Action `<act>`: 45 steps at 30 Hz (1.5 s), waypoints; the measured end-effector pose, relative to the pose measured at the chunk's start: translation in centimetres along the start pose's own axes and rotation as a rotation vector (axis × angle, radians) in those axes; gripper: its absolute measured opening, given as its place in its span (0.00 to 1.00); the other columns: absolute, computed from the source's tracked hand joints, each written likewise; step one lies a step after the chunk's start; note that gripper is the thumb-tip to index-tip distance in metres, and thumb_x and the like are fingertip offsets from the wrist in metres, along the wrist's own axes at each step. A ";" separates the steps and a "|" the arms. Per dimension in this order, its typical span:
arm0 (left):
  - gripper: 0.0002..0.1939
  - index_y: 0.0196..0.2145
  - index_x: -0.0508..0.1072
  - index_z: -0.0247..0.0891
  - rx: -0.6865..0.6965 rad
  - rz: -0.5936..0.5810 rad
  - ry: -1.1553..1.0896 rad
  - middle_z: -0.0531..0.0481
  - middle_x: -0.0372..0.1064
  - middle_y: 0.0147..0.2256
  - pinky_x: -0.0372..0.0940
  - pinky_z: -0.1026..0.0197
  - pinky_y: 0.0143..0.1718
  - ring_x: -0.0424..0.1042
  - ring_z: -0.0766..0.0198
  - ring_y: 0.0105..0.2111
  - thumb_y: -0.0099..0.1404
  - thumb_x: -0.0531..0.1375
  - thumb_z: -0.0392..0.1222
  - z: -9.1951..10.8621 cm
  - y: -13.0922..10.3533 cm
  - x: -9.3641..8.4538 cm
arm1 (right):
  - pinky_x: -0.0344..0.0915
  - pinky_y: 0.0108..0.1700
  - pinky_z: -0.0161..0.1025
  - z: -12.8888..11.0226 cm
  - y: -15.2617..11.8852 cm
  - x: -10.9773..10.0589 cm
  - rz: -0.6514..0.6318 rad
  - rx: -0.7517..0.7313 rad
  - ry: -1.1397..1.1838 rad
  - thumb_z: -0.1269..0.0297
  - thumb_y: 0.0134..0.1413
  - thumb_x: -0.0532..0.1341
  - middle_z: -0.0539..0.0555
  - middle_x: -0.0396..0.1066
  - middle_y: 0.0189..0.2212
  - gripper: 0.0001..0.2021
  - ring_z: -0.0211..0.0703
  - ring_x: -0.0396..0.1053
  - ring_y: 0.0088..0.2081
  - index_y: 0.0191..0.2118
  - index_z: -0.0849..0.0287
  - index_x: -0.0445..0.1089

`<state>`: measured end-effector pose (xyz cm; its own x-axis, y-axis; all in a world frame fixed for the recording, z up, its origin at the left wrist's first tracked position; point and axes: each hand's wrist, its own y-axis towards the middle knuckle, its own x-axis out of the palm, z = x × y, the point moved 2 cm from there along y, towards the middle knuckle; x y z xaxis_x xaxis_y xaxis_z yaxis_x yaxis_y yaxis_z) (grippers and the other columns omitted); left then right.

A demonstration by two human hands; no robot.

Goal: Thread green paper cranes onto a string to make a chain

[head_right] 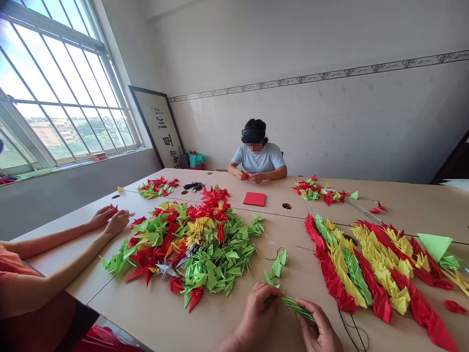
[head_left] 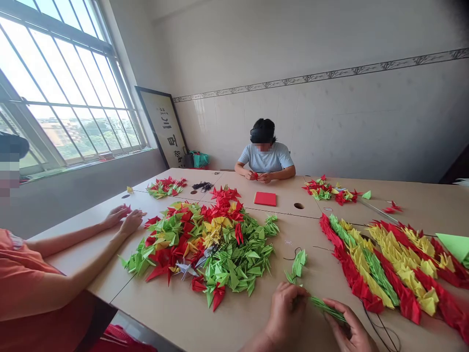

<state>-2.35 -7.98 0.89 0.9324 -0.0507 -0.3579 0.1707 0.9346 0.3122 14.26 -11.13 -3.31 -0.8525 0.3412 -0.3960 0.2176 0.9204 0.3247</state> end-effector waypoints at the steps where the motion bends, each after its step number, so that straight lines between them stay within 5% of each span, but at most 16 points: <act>1: 0.14 0.31 0.76 0.37 0.019 0.007 -0.001 0.48 0.74 0.28 0.61 0.62 0.35 0.69 0.61 0.31 0.52 0.55 0.24 0.0 0.0 0.0 | 0.72 0.37 0.35 0.0 0.0 0.0 -0.002 0.000 -0.003 0.51 0.47 0.58 0.56 0.77 0.36 0.15 0.47 0.75 0.37 0.37 0.54 0.71; 13: 0.16 0.32 0.76 0.38 0.065 0.020 0.044 0.46 0.72 0.29 0.61 0.62 0.34 0.68 0.61 0.32 0.55 0.51 0.26 -0.2 -0.1 -0.1 | 0.73 0.37 0.36 -1.2 0.1 0.0 0.027 -0.114 -0.046 0.50 0.48 0.59 0.55 0.77 0.33 0.14 0.47 0.75 0.36 0.35 0.53 0.73; 20: 0.14 0.32 0.73 0.36 0.025 0.074 0.085 0.47 0.72 0.29 0.61 0.62 0.32 0.67 0.61 0.30 0.54 0.51 0.25 0.2 0.0 -0.3 | 0.72 0.38 0.36 -0.8 0.0 -0.2 0.028 -0.073 -0.042 0.49 0.48 0.58 0.56 0.76 0.33 0.15 0.47 0.74 0.36 0.35 0.53 0.73; 26: 0.19 0.37 0.73 0.37 0.050 0.001 0.025 0.48 0.73 0.32 0.62 0.60 0.38 0.68 0.60 0.34 0.48 0.56 0.24 0.7 -0.3 -0.3 | 0.72 0.39 0.38 -0.3 -0.1 0.1 0.035 -0.039 -0.014 0.48 0.47 0.58 0.56 0.76 0.34 0.16 0.47 0.74 0.37 0.35 0.53 0.72; 37: 0.12 0.31 0.78 0.36 0.021 0.006 -0.025 0.45 0.75 0.28 0.64 0.62 0.35 0.71 0.59 0.32 0.53 0.59 0.24 -0.7 0.0 0.3 | 0.69 0.46 0.39 0.0 -0.3 0.5 -0.053 -0.032 0.001 0.53 0.50 0.58 0.57 0.73 0.43 0.17 0.48 0.71 0.45 0.44 0.54 0.68; 45: 0.10 0.31 0.78 0.35 -0.021 -0.033 -0.005 0.45 0.74 0.28 0.64 0.61 0.35 0.71 0.59 0.32 0.53 0.59 0.27 -0.2 0.0 0.1 | 0.72 0.38 0.33 0.7 -0.5 0.4 -0.073 0.025 -0.057 0.50 0.50 0.57 0.56 0.76 0.40 0.18 0.47 0.74 0.42 0.44 0.53 0.69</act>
<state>-2.32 -7.94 0.71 0.9279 -0.0836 -0.3633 0.1949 0.9395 0.2818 14.14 -11.28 -4.23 -0.8383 0.2831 -0.4659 0.1686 0.9473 0.2723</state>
